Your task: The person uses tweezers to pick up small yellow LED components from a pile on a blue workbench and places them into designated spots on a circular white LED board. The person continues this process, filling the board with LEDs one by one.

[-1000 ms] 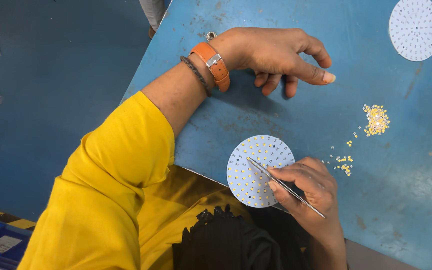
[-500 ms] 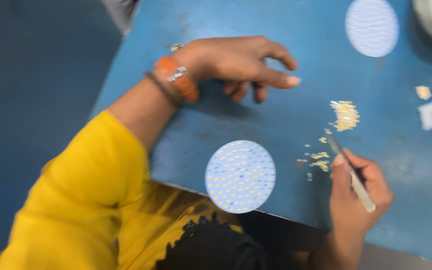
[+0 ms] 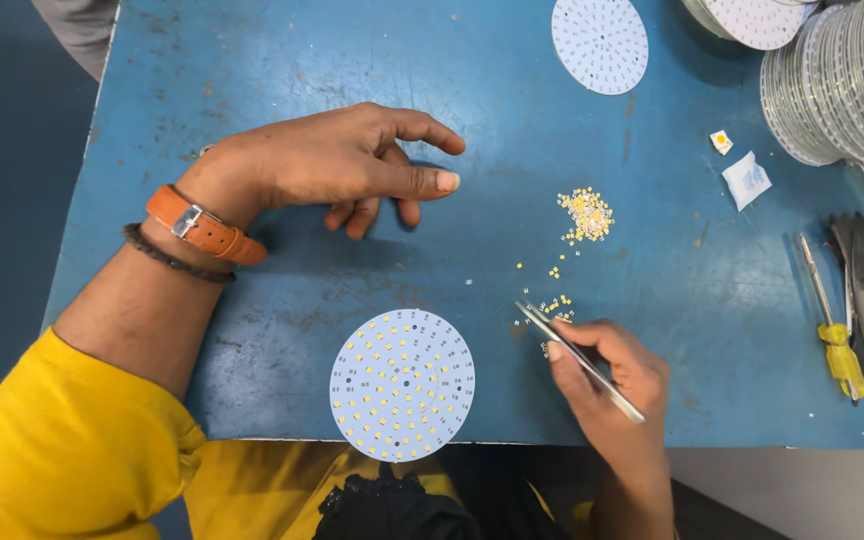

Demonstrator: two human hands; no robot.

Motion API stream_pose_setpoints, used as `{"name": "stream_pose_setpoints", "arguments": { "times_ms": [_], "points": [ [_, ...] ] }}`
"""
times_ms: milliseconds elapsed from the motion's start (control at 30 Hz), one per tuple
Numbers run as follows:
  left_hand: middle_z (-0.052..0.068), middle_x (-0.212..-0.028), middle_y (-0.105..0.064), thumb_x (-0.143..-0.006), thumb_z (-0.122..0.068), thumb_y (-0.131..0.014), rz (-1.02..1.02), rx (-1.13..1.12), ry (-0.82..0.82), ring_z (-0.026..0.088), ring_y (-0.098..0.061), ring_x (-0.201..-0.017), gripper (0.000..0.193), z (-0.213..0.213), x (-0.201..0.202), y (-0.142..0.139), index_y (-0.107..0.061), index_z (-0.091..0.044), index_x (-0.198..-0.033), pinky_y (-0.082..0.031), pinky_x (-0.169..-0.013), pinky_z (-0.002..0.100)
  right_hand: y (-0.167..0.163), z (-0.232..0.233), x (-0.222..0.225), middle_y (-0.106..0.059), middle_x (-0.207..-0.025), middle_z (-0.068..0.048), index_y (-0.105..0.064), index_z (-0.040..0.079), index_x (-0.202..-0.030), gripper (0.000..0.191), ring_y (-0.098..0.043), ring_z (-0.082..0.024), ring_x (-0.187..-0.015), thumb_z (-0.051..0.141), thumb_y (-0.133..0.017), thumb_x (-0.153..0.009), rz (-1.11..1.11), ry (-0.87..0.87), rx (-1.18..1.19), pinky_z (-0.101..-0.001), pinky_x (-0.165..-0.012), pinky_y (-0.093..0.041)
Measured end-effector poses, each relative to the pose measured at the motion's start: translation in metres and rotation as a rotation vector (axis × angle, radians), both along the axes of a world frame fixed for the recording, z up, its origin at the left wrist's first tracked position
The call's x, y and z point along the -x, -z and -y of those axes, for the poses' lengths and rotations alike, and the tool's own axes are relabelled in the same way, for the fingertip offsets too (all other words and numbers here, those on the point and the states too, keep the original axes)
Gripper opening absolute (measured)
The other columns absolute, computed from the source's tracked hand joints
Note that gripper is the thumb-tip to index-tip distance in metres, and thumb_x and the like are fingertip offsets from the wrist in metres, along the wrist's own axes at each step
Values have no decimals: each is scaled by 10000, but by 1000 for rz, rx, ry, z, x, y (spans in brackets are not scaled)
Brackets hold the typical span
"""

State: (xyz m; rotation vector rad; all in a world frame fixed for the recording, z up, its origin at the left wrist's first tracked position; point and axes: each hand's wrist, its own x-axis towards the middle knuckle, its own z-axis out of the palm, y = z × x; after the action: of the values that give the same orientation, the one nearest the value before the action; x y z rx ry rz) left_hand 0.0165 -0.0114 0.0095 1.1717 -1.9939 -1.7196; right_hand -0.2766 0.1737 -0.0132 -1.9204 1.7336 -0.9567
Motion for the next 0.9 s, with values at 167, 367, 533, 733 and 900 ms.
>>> {"name": "stream_pose_setpoints", "arguments": {
  "times_ms": [167,367,533,733,900],
  "points": [
    [117,-787,-762,-825,-479,-644,-6,-6,-3,157,-604,-410,702,-1,0,-1,-535,-138,-1429,-453,-346,288,9,2,-9,-638,-713,-1,-744,-16,-1039,153,-504,-17,-599,71,-768,-916,40,99,37,-193,-544,-379],
    [129,-771,-765,-816,-470,-648,1,-16,-16,159,-601,-394,734,-1,2,-4,-545,-147,-1467,-441,-333,286,10,12,-21,-663,-755,-2,-736,-12,-1052,178,-541,-21,-610,87,-783,-911,-35,143,112,-196,-563,-414],
    [126,-768,-767,-820,-489,-656,10,-3,-16,160,-604,-390,738,-1,1,-3,-548,-141,-1461,-444,-329,284,7,16,-24,-667,-758,-8,-739,-4,-1030,181,-529,-30,-585,105,-803,-900,-56,124,121,-208,-540,-398],
    [128,-763,-767,-832,-521,-672,15,2,-23,161,-608,-385,740,-2,2,-4,-551,-148,-1460,-443,-322,285,10,17,-22,-668,-758,-3,-740,0,-1032,185,-535,-24,-584,111,-805,-899,-53,124,114,-205,-534,-394],
    [123,-766,-767,-826,-513,-662,13,-4,-17,161,-609,-390,740,-2,2,-4,-546,-157,-1465,-447,-329,286,10,14,-20,-667,-789,-7,-736,2,-1059,180,-552,-15,-636,98,-787,-915,3,55,105,-192,-568,-414]
  ]
}}
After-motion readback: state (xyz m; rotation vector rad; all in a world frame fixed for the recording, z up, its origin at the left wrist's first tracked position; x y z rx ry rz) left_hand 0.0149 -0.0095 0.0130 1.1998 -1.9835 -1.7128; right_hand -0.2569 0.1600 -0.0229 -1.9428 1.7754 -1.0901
